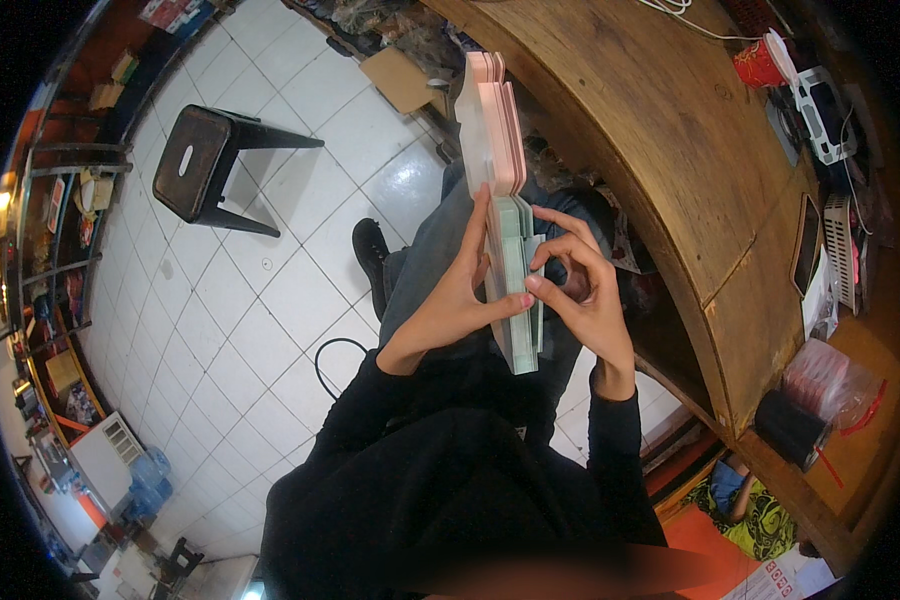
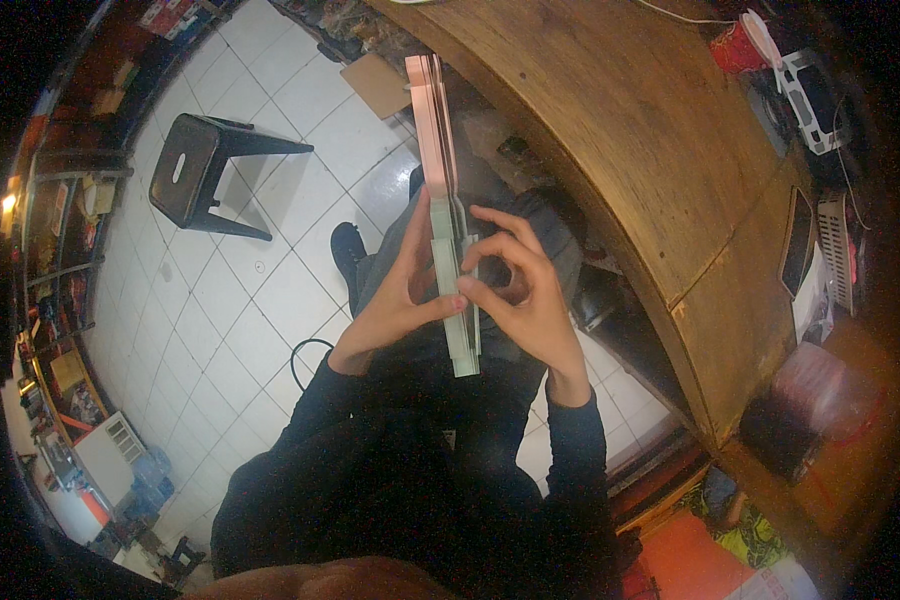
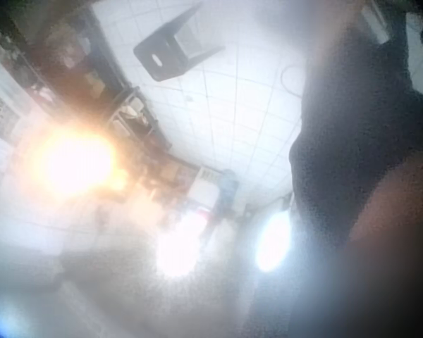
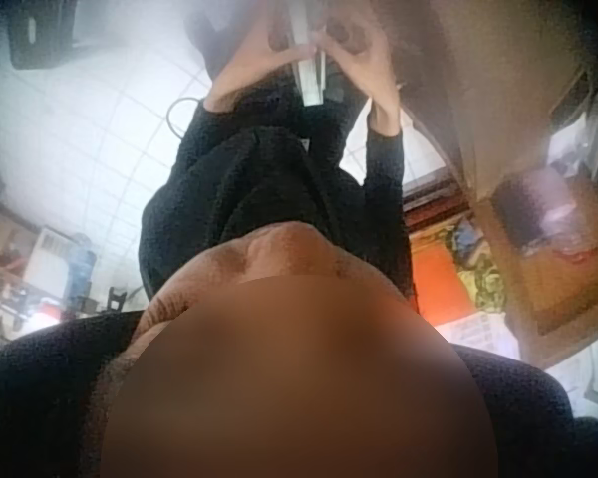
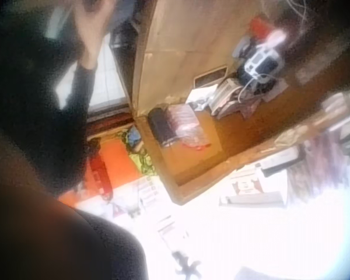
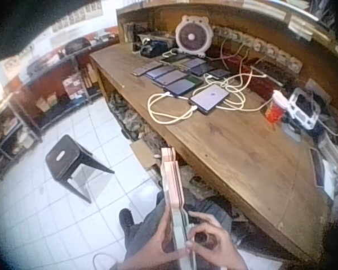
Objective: The person folds flat paperboard pieces into small boxes and stacks them on the table. The person handles each piece by hand, folds along creases, and places the finished boxes in a growing pile.
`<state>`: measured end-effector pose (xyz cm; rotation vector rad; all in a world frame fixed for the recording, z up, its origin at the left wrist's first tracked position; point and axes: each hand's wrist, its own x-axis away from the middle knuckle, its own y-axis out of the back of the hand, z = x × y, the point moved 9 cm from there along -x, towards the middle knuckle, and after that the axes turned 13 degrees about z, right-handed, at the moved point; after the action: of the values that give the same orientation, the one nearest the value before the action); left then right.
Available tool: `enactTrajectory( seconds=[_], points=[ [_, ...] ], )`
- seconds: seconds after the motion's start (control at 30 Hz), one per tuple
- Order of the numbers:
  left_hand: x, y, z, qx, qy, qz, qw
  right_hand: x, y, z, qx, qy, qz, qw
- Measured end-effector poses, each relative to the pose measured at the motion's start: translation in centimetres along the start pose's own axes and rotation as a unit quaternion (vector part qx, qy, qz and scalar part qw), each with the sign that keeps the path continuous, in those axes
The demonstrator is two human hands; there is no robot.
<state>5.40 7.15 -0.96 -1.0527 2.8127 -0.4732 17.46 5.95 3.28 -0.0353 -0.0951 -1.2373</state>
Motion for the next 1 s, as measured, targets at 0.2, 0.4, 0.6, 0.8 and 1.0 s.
enactTrajectory(
  seconds=[0.2, 0.4, 0.6, 0.8, 1.0],
  points=[
    [0.03, 0.01, -0.02, 0.009, -0.003, -0.002, 1.000, 0.00, -0.04, -0.02, 0.000, 0.001, 0.003, 1.000],
    [0.02, -0.09, -0.33, 0.012, -0.009, -0.001, 1.000, 0.16, 0.06, -0.31, -0.007, 0.000, 0.005, 1.000],
    [0.10, -0.01, -0.13, 0.021, -0.003, -0.001, 1.000, 0.08, -0.05, 0.01, 0.005, 0.028, 0.010, 1.000],
    [0.12, 0.13, -0.09, 0.021, -0.008, -0.004, 1.000, 0.17, -0.16, -0.05, -0.004, 0.019, 0.010, 1.000],
    [0.20, 0.19, 0.20, 0.035, 0.003, -0.003, 0.999, 0.02, -0.10, -0.11, -0.019, 0.014, 0.005, 1.000]
  ],
)
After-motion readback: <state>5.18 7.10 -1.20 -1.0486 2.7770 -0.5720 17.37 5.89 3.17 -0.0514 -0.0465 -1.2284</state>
